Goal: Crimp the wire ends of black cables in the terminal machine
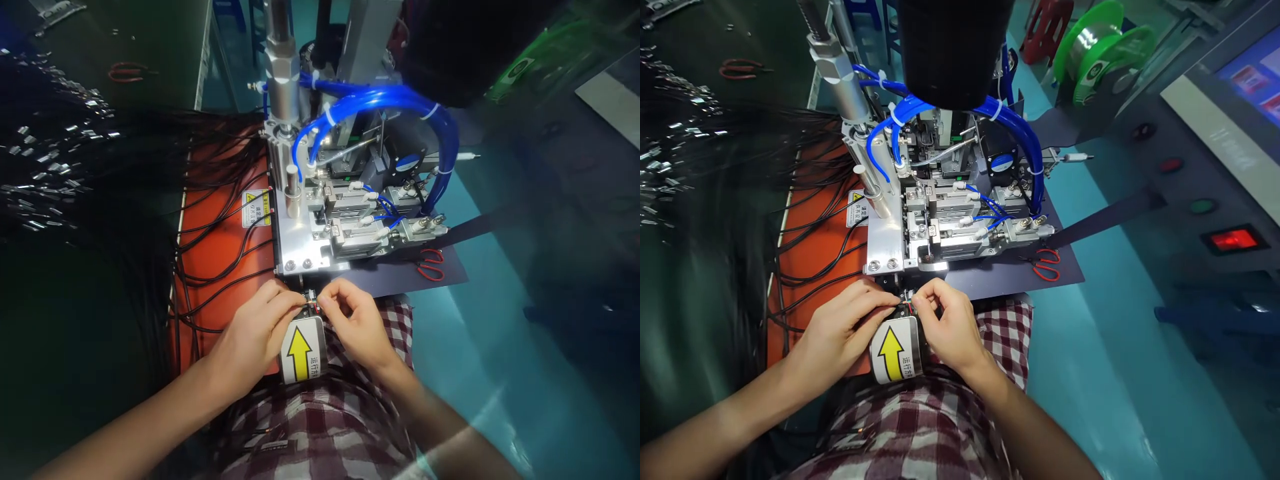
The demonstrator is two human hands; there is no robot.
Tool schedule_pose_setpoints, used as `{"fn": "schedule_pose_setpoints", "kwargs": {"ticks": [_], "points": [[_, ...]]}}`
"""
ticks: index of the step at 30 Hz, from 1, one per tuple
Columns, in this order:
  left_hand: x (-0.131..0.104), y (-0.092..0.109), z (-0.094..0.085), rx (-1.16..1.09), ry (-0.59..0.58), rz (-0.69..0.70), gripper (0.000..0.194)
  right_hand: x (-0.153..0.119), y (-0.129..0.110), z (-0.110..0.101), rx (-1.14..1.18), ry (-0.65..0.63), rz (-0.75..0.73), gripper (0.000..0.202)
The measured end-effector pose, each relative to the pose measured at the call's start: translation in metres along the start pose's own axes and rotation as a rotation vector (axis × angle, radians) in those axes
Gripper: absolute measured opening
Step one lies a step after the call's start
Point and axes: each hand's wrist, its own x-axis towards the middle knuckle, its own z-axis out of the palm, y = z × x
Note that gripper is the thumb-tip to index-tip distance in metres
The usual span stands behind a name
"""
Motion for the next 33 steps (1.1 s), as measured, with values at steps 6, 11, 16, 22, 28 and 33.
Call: {"fn": "schedule_pose_setpoints", "kwargs": {"ticks": [6, 11, 16, 22, 28, 33], "points": [[0.001, -0.012, 0.003, 0.139, -0.048, 0.060, 0.029, 0.007, 0.009, 0.000, 0.020, 0.020, 0.000, 0.016], [-0.001, -0.017, 0.002, 0.178, -0.066, 0.093, 0.034, 0.009, 0.009, 0.001, 0.006, 0.010, 0.015, 0.016], [-0.001, -0.018, 0.004, 0.282, -0.062, 0.117, 0.036, 0.009, 0.010, 0.001, -0.021, 0.012, 0.036, 0.017], [0.000, -0.017, 0.007, 0.358, -0.027, 0.127, 0.036, 0.010, 0.012, 0.001, -0.008, 0.010, 0.060, 0.018], [-0.001, -0.016, 0.008, 0.383, -0.017, 0.135, 0.036, 0.009, 0.013, 0.002, 0.029, 0.008, 0.075, 0.018], [-0.001, -0.017, 0.009, 0.426, -0.012, 0.145, 0.036, 0.010, 0.013, 0.002, 0.070, 0.000, 0.103, 0.018]]}}
